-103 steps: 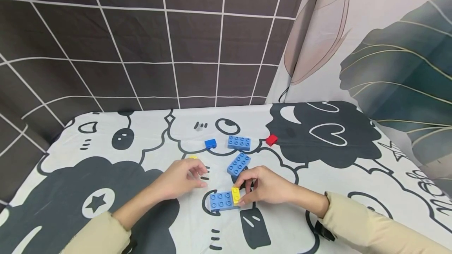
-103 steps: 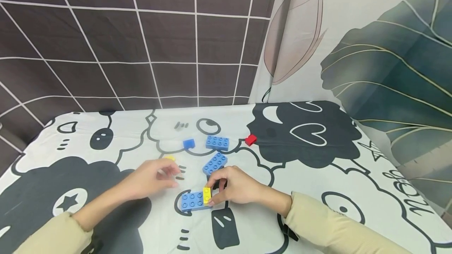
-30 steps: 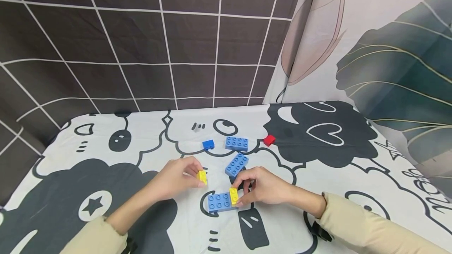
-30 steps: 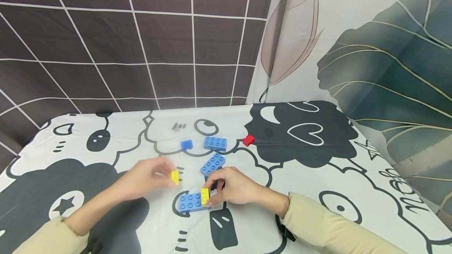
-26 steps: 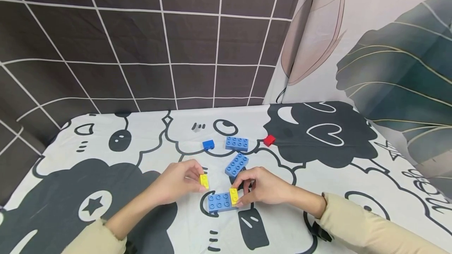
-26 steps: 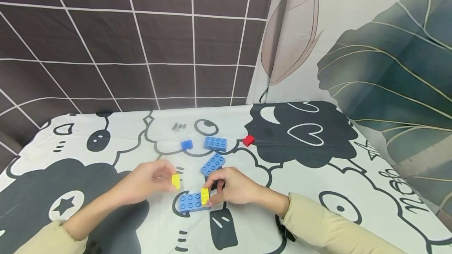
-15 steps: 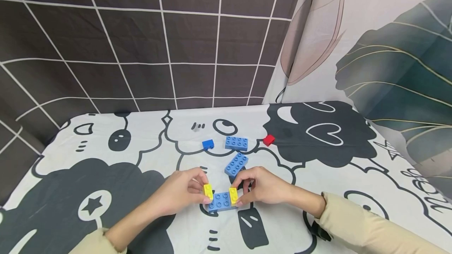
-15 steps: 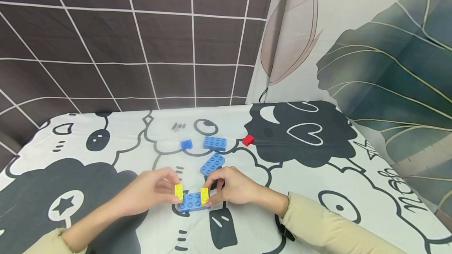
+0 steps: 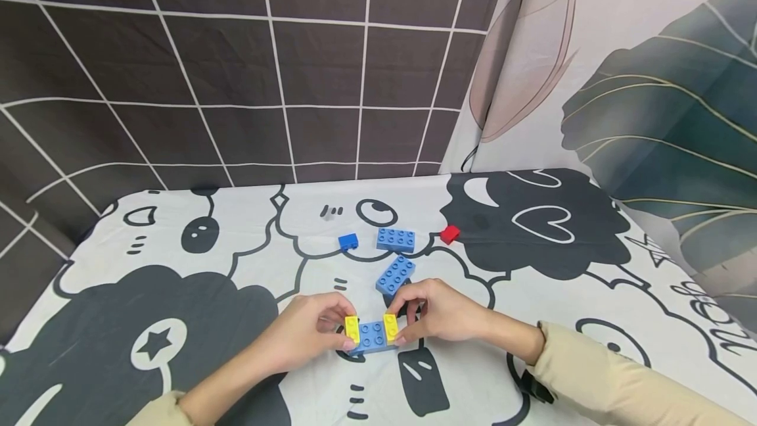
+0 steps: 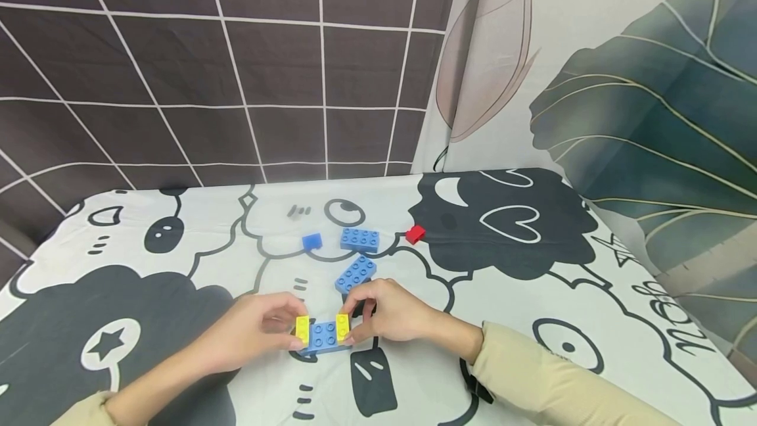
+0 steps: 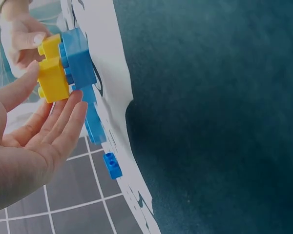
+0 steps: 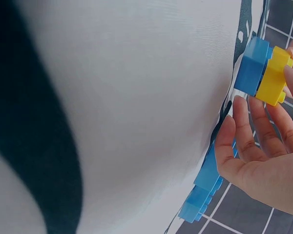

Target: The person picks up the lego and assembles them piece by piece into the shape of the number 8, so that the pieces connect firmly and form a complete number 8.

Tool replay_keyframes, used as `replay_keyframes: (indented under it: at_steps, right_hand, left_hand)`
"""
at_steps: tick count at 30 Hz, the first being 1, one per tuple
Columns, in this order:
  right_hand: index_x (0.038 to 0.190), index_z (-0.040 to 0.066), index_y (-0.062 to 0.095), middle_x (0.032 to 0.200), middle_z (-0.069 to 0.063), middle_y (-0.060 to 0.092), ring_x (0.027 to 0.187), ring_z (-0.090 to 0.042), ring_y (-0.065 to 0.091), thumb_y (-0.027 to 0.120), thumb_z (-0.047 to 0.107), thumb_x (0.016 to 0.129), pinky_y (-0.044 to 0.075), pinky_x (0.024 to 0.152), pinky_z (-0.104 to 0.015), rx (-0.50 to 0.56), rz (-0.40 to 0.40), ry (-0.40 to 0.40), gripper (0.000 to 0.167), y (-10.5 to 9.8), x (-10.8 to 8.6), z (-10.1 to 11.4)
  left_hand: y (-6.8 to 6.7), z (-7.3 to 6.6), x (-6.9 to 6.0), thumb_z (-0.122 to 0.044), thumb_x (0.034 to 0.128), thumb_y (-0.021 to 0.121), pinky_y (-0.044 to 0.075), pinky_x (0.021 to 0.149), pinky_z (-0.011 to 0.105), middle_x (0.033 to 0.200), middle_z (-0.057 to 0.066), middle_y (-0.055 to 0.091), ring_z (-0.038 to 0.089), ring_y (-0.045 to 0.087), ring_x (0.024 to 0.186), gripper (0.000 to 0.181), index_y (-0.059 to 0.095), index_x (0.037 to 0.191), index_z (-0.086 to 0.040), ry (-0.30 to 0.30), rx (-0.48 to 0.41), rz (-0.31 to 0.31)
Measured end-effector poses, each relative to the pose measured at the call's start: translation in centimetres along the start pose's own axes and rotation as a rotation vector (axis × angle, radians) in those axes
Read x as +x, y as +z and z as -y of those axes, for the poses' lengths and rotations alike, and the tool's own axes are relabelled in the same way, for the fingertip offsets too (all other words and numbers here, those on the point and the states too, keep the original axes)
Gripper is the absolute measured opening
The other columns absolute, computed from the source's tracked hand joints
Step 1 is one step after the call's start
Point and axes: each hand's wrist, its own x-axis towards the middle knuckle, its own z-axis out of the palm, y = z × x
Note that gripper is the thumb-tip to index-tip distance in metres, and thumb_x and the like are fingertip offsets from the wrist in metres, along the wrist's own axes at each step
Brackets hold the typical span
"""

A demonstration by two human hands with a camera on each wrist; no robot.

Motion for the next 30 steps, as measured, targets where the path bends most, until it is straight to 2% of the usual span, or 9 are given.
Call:
replay_keyframes:
  at_steps: [18, 30]
  right_hand:
    - [0.090, 0.008, 0.067, 0.073, -0.005, 0.060, 0.063, -0.009, 0.053, 0.079, 0.011, 0.070, 0.044, 0.053, -0.021, 0.003, 0.001, 0.023, 0.023, -0.06, 0.00, 0.16]
    - [0.091, 0.007, 0.067, 0.073, -0.005, 0.061, 0.063, -0.009, 0.053, 0.078, 0.009, 0.070, 0.044, 0.053, -0.021, 0.004, 0.002, 0.012, 0.024, -0.07, -0.08, 0.23]
  left_hand:
    - [0.11, -0.15, -0.10, -0.013, 0.0725, 0.077, 0.051, 0.079, 0.036, 0.089, -0.001, 0.064, 0.017, 0.060, 0.085, 0.026, 0.061, 0.093, -0.008, 0.018, 0.021, 0.005]
    - [0.32, 0.02, -0.11, -0.012, 0.0717, 0.077, 0.051, 0.078, 0.033, 0.088, -0.002, 0.064, 0.016, 0.060, 0.085, 0.025, 0.061, 0.091, -0.009, 0.025, 0.015, -0.005]
